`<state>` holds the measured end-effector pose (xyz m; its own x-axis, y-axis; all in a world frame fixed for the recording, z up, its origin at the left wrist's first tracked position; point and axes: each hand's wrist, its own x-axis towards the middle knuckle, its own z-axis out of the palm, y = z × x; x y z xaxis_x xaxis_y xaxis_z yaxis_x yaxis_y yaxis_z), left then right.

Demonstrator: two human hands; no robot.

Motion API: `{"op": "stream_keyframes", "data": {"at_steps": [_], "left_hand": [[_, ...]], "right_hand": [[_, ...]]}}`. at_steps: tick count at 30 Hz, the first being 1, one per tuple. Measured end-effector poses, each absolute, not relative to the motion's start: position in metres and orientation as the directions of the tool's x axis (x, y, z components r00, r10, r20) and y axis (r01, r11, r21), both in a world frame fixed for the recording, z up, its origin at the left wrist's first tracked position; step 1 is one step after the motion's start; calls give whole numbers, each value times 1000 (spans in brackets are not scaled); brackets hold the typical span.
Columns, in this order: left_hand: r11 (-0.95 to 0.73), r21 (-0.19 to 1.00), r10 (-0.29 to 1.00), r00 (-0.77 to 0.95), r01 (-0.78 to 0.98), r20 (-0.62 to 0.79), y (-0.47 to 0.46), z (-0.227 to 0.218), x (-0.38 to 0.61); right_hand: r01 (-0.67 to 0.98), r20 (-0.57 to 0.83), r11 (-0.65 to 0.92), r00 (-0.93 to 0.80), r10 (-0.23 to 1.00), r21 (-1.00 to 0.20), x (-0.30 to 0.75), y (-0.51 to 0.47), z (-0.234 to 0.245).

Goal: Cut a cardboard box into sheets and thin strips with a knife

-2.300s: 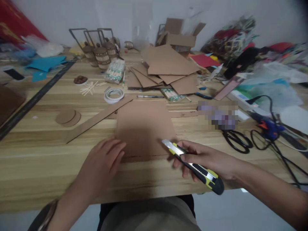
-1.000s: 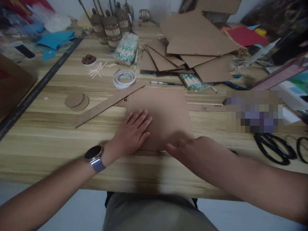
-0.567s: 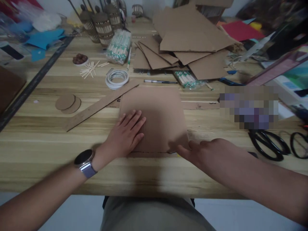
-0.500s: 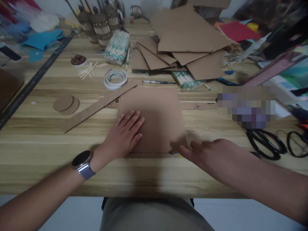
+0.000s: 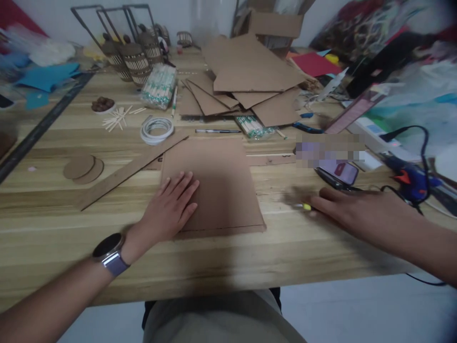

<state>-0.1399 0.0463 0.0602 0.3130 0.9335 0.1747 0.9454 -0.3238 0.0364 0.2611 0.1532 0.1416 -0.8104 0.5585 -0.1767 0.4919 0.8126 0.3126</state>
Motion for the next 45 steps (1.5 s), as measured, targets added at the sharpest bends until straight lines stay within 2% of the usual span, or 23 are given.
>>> {"op": "stream_keyframes", "data": {"at_steps": [2,5,7,10,13,16,18,20,23,26,29,34,36,38,41,45], "left_hand": [[-314,60,937,299,947,179,48,59,-140],[-302,123,940,274,945,205,48,61,-142],[-264,182,946,217,947,241,44,65,-144],[-121,300,967,44,946,251,22,74,-146],[70,458,970,-168,886,177,-11,82,-145],[180,656,956,-287,733,58,-37,88,-142],[207,790,951,-308,577,-24,-44,90,-139],[250,885,935,-335,392,-116,-43,93,-136],[339,934,869,-418,110,-266,-38,99,-135],[350,937,845,-432,3,-315,-38,103,-133],[355,932,880,-361,70,-308,-41,105,-130],[328,932,912,-309,152,-270,-41,102,-124],[309,929,920,-310,205,-238,-41,100,-125],[279,918,935,-298,281,-193,-42,99,-126],[194,886,960,-268,420,-83,-46,100,-129],[92,752,968,-236,653,86,-51,103,-129]], "right_hand": [[575,-98,729,-757,646,371,255,154,133],[632,-45,652,-703,710,419,238,151,113],[656,-37,631,-680,732,413,230,148,104],[708,34,615,-665,746,347,224,138,101],[754,126,636,-656,744,164,215,117,105],[713,128,680,-668,733,-174,200,92,106],[669,118,623,-637,761,-405,190,81,103],[639,75,463,-537,840,-614,184,76,102],[499,-149,69,-384,911,-864,181,76,104],[301,-382,-273,-408,830,-914,182,78,108],[231,-441,-376,-438,783,-897,182,76,108],[275,-411,-311,-485,772,-910,184,72,111],[343,-342,-179,-506,792,-922,186,72,115],[435,-211,43,-517,830,-899,189,72,119],[562,-9,372,-560,829,-738,194,72,118],[592,192,681,-677,710,-432,200,73,111]]}}
